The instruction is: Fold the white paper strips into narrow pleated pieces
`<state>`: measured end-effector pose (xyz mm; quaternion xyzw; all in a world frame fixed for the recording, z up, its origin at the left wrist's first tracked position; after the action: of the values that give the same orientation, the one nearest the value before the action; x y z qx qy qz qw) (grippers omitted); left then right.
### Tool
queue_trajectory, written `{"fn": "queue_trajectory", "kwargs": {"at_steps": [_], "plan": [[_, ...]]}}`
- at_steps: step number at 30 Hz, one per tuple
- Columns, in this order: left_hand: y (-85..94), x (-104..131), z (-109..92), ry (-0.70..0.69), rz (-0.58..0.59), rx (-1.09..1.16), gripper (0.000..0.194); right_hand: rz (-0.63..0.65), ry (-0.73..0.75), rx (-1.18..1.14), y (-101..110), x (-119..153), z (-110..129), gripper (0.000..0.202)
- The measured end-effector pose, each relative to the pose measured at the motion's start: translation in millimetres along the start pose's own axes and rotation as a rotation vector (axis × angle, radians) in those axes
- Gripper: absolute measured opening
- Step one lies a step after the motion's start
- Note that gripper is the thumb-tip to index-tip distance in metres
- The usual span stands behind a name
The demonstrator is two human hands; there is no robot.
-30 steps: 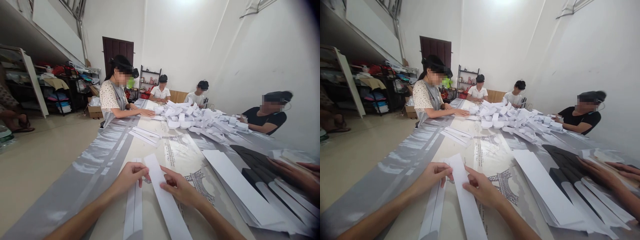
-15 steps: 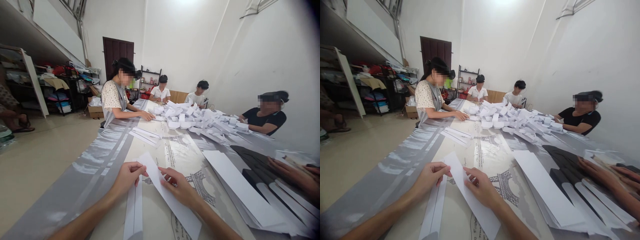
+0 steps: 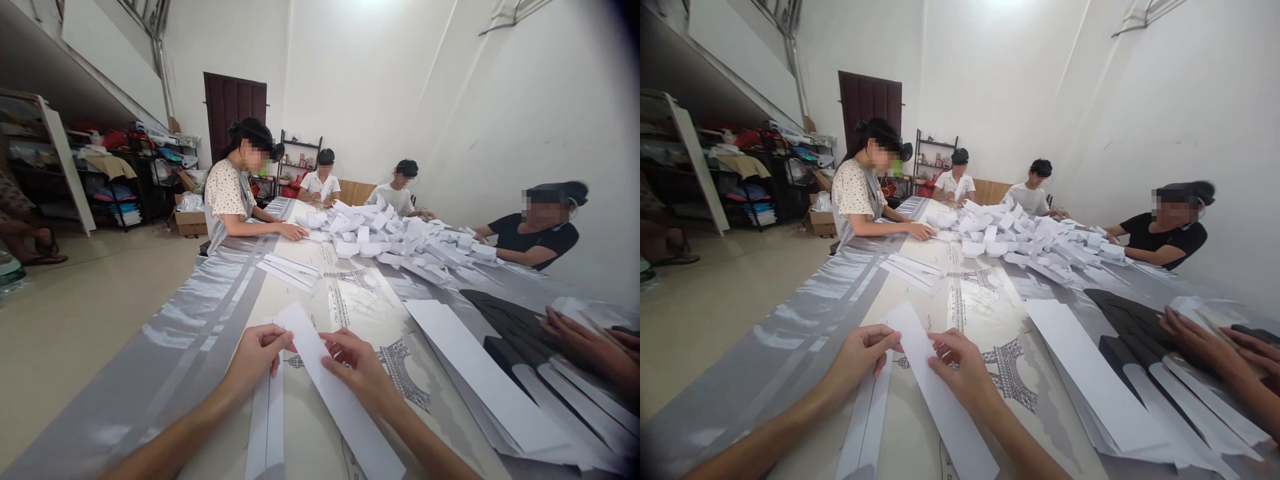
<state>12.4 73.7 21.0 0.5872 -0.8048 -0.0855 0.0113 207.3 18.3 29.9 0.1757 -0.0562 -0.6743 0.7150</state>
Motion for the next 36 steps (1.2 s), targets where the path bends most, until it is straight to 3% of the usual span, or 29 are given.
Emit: {"fn": "queue_trajectory", "kwargs": {"at_steps": [5,7,17,22,25,31,36], "plan": [[-14.9,3,2,0.023,0.234,-0.063,0.051,-0.069,-0.077,-0.156,3,1,3,0.036],[-17.6,4,0,0.012,0.277,-0.077,0.052,-0.074,-0.115,-0.179,4,1,3,0.038],[-16.6,7,-2,0.045,0.242,0.018,0.052,-0.108,-0.119,-0.092,6,5,10,0.027],[-29.5,12,-3,0.024,0.385,0.088,0.052,-0.124,-0.126,-0.174,4,4,11,0.026],[-30.2,13,-5,-0.001,0.394,0.093,0.050,-0.114,-0.136,-0.196,1,4,8,0.029],[-27.0,11,-6,0.001,0.372,0.093,0.049,-0.004,-0.235,-0.287,-5,5,-1,0.042],[-30.4,10,0,0.007,0.402,0.052,0.054,0.108,-0.237,-0.349,-10,6,0,0.039]]}}
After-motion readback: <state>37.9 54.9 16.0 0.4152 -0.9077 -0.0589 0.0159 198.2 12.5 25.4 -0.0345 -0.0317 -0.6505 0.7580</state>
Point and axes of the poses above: each hand's wrist, its own x-axis away from the middle knuckle, its own y-axis out of the back of the hand, z = x × y, the point moved 7 cm from there along -x, towards the middle knuckle, and after that the axes turned 4 degrees about -y, right-handed, at the moved point
